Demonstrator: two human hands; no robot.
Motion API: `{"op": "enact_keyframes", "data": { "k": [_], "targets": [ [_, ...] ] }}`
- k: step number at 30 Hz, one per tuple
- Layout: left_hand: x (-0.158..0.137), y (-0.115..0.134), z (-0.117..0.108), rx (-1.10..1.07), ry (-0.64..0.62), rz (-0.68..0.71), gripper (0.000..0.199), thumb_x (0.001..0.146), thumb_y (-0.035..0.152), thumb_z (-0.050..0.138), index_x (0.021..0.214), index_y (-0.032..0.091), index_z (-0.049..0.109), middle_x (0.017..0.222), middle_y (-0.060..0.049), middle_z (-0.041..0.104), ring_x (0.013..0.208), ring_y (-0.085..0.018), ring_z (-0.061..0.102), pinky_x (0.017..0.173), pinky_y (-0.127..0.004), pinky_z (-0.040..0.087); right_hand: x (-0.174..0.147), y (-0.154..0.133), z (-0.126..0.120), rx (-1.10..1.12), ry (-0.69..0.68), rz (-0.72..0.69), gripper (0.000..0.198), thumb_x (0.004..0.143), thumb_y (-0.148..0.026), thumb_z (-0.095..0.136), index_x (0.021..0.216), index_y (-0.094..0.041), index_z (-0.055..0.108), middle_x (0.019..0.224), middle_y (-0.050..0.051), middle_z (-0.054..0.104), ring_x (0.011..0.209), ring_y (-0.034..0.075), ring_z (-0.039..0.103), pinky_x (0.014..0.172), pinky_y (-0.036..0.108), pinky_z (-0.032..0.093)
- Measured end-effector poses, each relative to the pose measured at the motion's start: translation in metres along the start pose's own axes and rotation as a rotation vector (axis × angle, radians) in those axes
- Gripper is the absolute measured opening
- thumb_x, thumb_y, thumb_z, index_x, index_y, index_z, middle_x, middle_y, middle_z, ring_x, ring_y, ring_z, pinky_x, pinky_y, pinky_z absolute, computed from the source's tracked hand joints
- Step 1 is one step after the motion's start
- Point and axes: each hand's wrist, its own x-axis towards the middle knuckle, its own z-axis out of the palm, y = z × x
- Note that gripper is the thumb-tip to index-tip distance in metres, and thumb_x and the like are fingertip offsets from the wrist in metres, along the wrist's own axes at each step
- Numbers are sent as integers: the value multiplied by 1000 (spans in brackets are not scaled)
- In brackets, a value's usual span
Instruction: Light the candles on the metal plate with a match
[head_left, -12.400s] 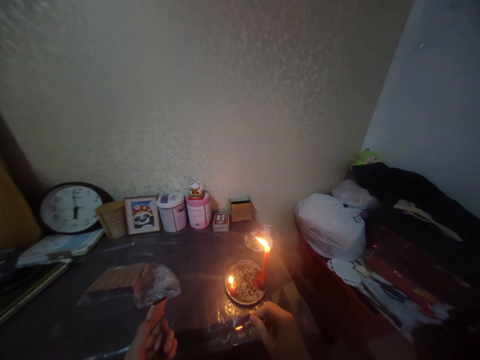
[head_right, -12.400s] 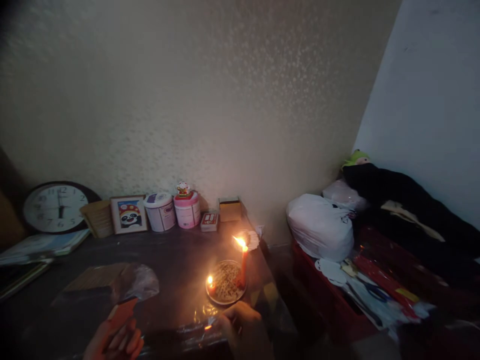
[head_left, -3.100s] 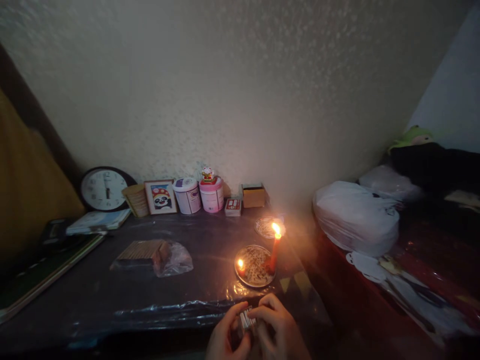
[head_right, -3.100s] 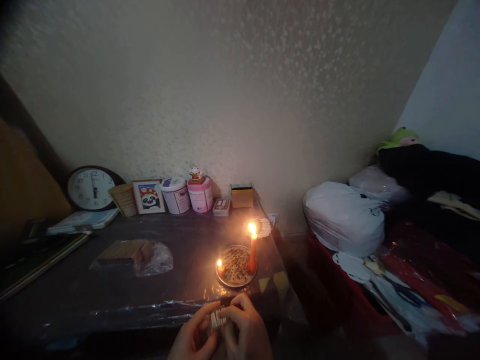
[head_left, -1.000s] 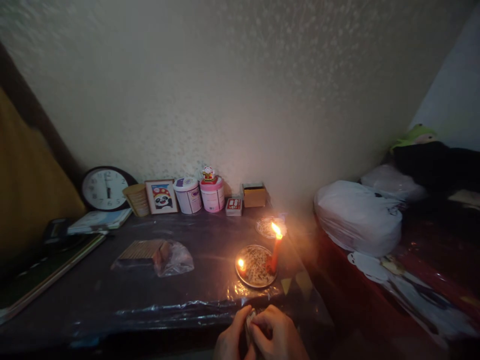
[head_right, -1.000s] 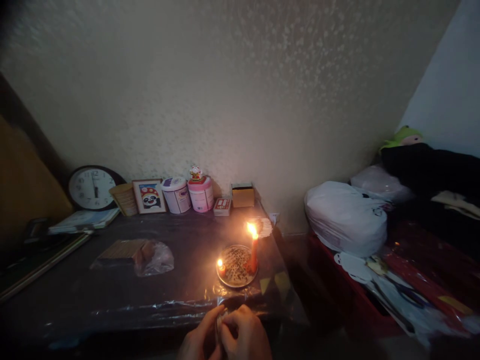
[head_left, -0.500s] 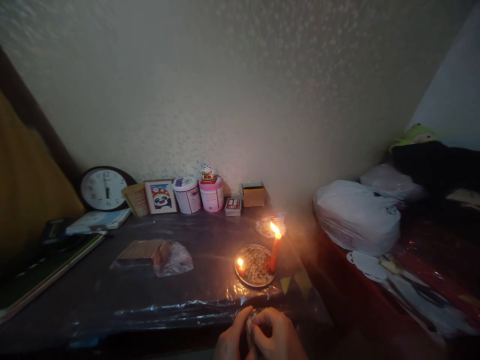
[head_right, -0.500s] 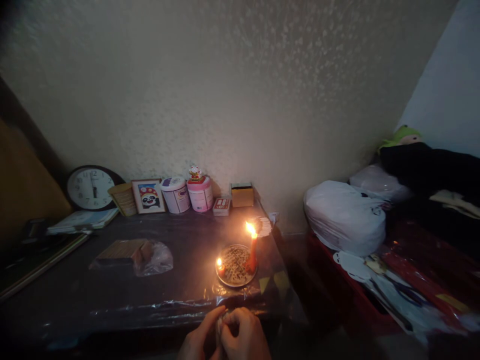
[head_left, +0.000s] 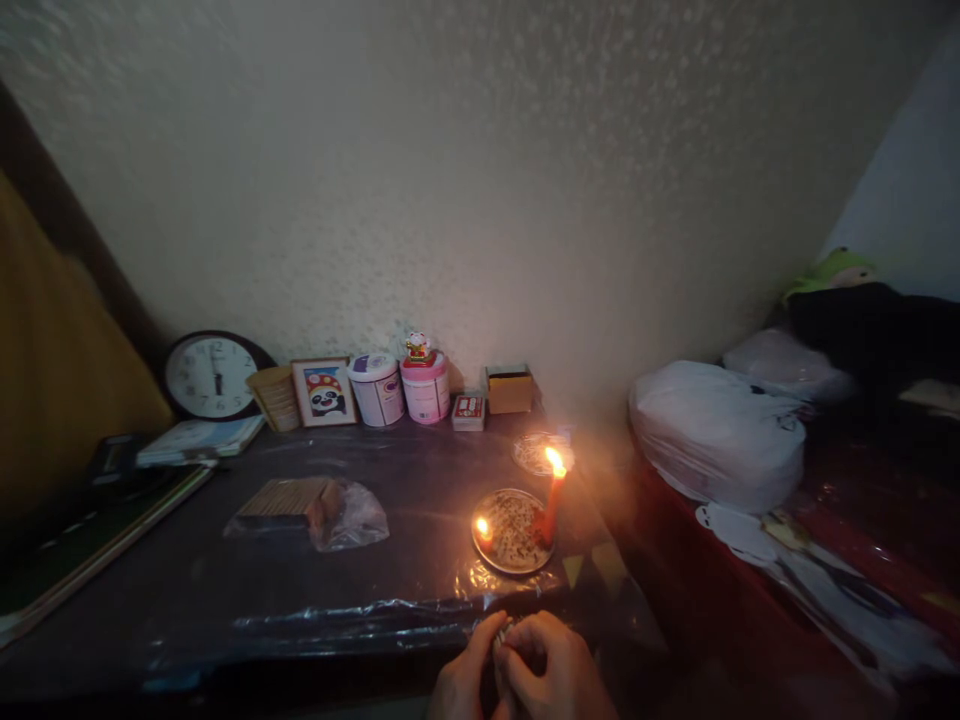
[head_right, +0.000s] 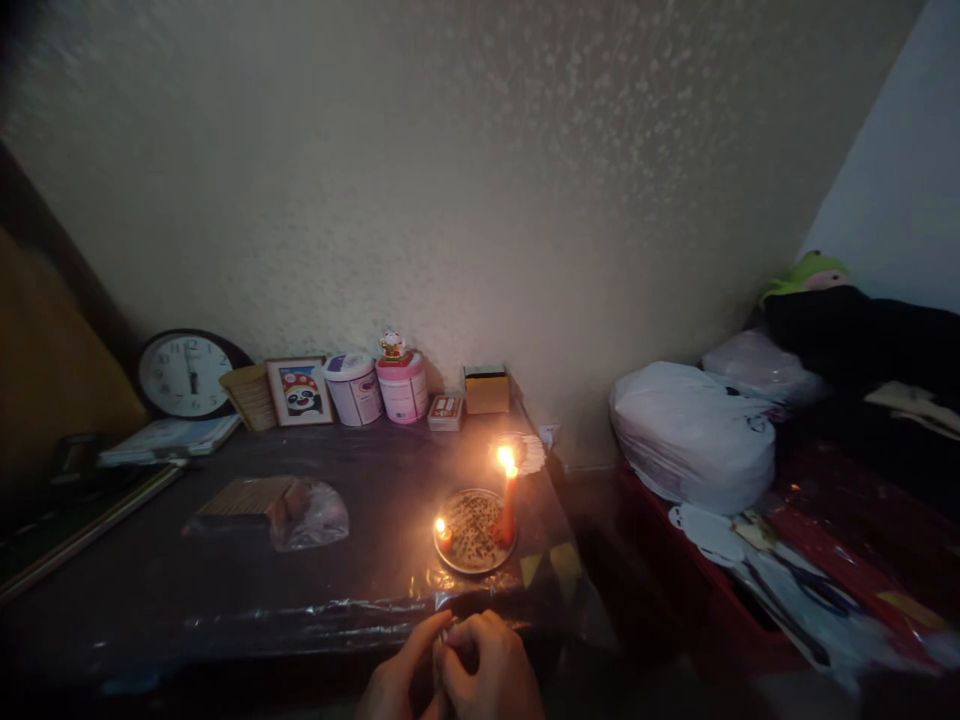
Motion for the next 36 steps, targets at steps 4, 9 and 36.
{"op": "enact_keyframes", "data": {
  "k": [4,9,36],
  "targets": [
    [1,3,1,9,42,2,36,81,30,56,116,23,57,95,-5,76,82,-18,72,73,-24,55,-1,-4,-3,3,8,-10,19,79,-28,52,64,-19,61,68,2,63,66,17,61,62,24,45],
    [2,3,0,3,15,-40,35,82,33,53,115,22,58,84,-4,76,71,-17,71,67,-24,55,-2,-11,-9,-22,-12,-2,17,78,-23,49,66,-18,60,70,2,61,66,16,60,62,25,44],
    [1,2,-1,-63,-89,-68,42,75,26,54,116,20,59,91,-6,76,77,-18,71,74,-24,54,-3,-22,-20,-106,-71,30,20,79,-19,50,61,-18,60,69,3,61,65,16,61,60,24,43]
  ]
}}
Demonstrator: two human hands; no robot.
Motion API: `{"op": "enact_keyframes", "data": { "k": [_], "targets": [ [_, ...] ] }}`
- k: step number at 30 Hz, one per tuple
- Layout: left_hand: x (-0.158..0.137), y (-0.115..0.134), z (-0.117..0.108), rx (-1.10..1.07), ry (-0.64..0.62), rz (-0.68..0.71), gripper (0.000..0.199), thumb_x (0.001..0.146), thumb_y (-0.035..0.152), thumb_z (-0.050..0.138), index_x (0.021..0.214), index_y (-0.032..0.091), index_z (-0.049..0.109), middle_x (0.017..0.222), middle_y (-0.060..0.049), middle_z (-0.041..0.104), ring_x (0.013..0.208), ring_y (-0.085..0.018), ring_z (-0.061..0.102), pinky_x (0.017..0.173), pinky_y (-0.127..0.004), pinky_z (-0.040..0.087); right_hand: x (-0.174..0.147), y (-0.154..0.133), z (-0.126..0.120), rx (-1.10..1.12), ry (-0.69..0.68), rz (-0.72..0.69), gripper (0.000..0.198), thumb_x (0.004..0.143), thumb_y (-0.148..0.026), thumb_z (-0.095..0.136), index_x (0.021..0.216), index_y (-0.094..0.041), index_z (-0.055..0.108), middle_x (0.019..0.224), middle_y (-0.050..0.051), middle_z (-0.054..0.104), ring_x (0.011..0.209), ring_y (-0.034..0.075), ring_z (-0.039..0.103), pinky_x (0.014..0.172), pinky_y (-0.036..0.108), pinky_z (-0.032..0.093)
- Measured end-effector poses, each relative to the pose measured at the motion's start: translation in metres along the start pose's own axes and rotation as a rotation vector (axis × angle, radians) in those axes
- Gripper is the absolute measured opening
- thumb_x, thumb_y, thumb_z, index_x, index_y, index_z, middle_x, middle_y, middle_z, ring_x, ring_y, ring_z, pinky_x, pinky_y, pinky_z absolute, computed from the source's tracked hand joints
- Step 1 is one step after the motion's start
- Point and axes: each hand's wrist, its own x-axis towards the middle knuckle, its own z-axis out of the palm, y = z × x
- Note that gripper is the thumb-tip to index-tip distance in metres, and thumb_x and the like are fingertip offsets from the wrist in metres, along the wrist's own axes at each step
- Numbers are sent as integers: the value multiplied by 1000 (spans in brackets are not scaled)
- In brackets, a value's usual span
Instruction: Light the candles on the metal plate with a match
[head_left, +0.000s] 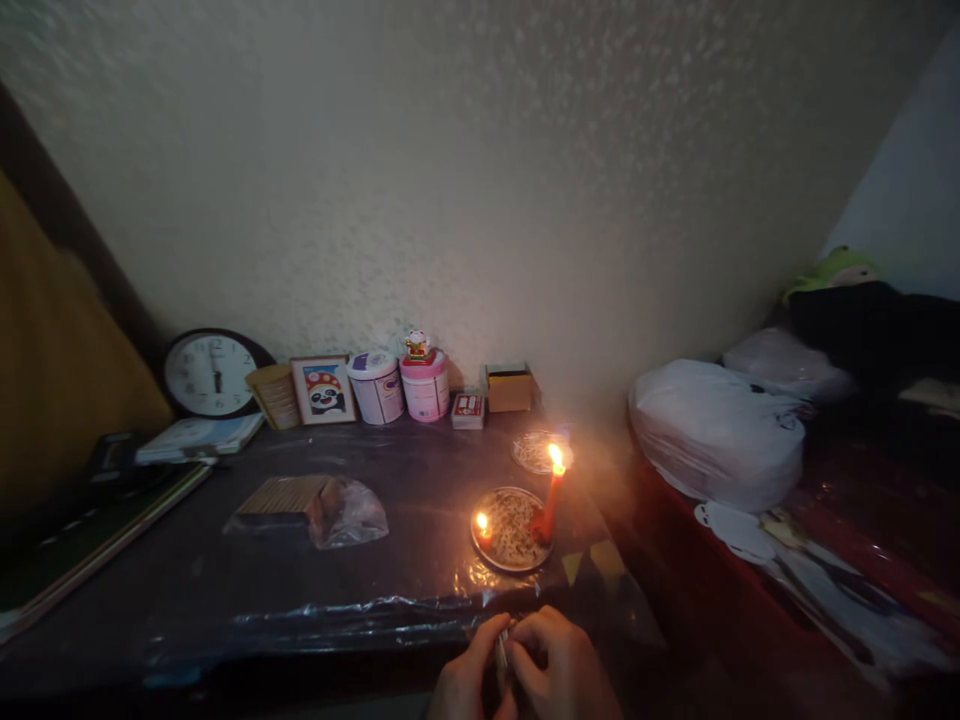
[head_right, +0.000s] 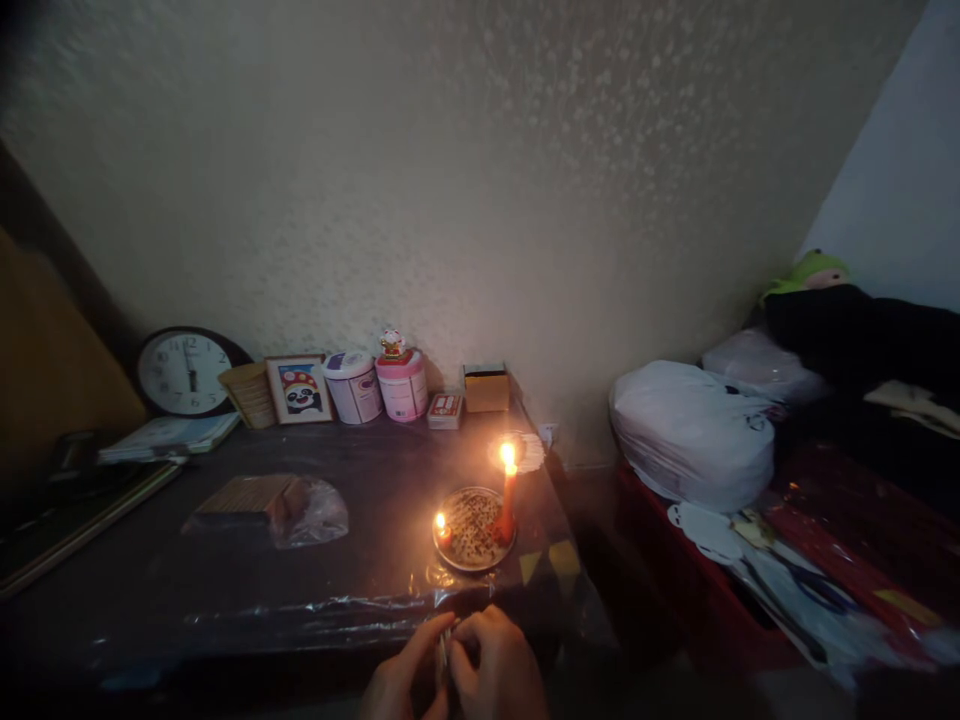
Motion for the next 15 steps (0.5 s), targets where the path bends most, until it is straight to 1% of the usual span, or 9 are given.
{"op": "enact_keyframes", "data": {
  "k": [4,7,9,12,14,15],
  "targets": [
    [1,3,0,-35,2,8,41,75,24,57,116,19,60,92,-7,77,78,-19,71,72,-25,54,3,11,11,58,53,12,15,76,-21,52,62,-19,58,66,1,62,63,16,61,59,24,44],
    [2,4,-1,-59,-1,21,42,74,22,60,116,20,60,90,-6,77,75,-19,71,71,-25,54,4,13,15,99,94,7,16,76,-24,51,61,-19,57,64,1,62,62,16,61,58,24,44],
    [2,6,-1,-77,-16,9,42,73,23,63,115,21,60,87,-5,76,73,-19,70,67,-25,53,4,9,12,153,89,29,18,77,-27,51,61,-20,56,63,0,61,62,16,60,58,24,44],
    [3,10,1,-133,-101,-16,38,77,30,61,114,20,60,79,-4,75,66,-18,68,58,-23,50,4,-1,0,290,94,69,18,78,-28,51,63,-19,56,63,0,60,63,16,59,59,24,44],
    [3,12,1,-215,-141,-19,38,79,32,59,114,19,59,82,-6,75,67,-19,69,59,-24,51,6,-6,-7,419,118,93,18,78,-30,52,65,-19,56,61,-1,57,60,15,55,56,24,42],
    [4,12,1,-252,-138,-23,38,78,31,59,114,18,59,87,-7,75,71,-20,70,63,-25,52,7,-6,-9,492,126,108,19,78,-32,52,65,-18,56,58,-2,55,57,14,53,54,24,41]
  ]
}}
